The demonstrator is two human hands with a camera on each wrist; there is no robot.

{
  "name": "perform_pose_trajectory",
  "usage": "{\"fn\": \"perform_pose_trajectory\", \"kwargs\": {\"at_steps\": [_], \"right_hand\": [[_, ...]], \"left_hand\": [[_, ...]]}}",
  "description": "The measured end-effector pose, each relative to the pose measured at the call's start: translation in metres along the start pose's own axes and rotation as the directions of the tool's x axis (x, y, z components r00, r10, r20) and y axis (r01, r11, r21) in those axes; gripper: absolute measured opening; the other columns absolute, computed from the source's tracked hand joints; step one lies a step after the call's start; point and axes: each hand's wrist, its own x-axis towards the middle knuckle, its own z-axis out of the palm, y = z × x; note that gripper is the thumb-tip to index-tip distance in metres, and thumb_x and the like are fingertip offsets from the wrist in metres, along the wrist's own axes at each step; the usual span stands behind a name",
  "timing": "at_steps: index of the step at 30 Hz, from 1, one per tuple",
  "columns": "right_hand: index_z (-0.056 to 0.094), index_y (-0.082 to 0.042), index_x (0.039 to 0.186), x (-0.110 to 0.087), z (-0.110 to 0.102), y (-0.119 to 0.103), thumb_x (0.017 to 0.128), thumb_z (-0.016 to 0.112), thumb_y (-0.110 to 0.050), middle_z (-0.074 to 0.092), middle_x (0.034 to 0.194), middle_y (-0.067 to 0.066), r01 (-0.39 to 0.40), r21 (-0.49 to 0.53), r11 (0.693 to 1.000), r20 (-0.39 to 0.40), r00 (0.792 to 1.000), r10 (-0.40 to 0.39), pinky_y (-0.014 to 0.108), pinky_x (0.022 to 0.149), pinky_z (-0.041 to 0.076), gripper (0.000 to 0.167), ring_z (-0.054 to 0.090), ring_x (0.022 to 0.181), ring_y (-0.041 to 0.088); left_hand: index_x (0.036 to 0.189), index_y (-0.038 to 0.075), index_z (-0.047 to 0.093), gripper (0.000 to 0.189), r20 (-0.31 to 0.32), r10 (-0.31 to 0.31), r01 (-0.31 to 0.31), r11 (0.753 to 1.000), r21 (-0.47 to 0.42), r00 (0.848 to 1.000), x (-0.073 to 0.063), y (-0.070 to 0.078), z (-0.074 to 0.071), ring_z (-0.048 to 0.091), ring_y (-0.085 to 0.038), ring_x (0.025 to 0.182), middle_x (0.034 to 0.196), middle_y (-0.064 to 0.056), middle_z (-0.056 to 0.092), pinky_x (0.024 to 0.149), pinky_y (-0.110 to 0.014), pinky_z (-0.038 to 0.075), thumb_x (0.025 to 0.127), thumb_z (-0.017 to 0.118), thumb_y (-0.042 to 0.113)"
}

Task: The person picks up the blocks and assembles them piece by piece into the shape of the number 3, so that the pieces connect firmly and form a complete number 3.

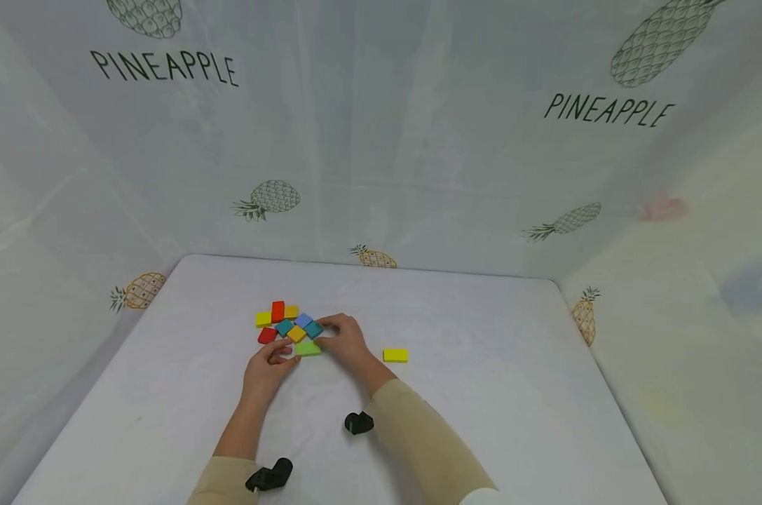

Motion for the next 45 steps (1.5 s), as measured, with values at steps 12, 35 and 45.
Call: {"fn": "perform_pose_trajectory", "kwargs": {"at_steps": [12, 35, 45], "right_hand": [[0.070, -0.021, 0.122, 0.004, -0.011, -0.020, 0.086, 0.076, -0.028, 0.059, 0.110, -0.003, -0.014, -0.138, 0.990, 0.080, 0.997, 0.025, 0.030, 0.089, 0.043, 0.038, 0.051, 0.104, 0.017], [0.071, -0.017, 0.118, 0.007, -0.014, -0.008, 0.087, 0.074, -0.017, 0.060, 0.113, -0.002, 0.032, -0.099, 0.995, 0.121, 0.992, -0.020, 0.030, 0.092, 0.042, 0.031, 0.052, 0.104, 0.015], [0.071, -0.020, 0.119, 0.009, -0.013, -0.003, 0.084, 0.078, -0.021, 0.059, 0.114, -0.004, 0.074, -0.177, 0.981, 0.136, 0.989, -0.050, 0.027, 0.092, 0.041, 0.035, 0.051, 0.103, 0.013]], "left_hand": [[0.130, 0.012, 0.061, 0.048, -0.008, 0.034, -0.034, 0.998, 0.059, 0.999, -0.002, 0.000, -0.001, 0.057, -0.024, 0.097, 0.111, -0.008, 0.065, 0.076, -0.019, 0.047, 0.087, 0.076, 0.022], [0.127, 0.011, 0.062, 0.045, -0.017, 0.048, -0.045, 0.991, 0.126, 0.999, 0.000, 0.000, 0.000, 0.058, -0.023, 0.093, 0.107, -0.006, 0.067, 0.077, -0.023, 0.047, 0.086, 0.076, 0.021], [0.126, 0.009, 0.063, 0.042, -0.024, 0.071, -0.067, 0.986, 0.155, 0.997, 0.001, 0.002, 0.002, 0.059, -0.023, 0.089, 0.104, -0.007, 0.067, 0.079, -0.030, 0.048, 0.087, 0.076, 0.017]]}}
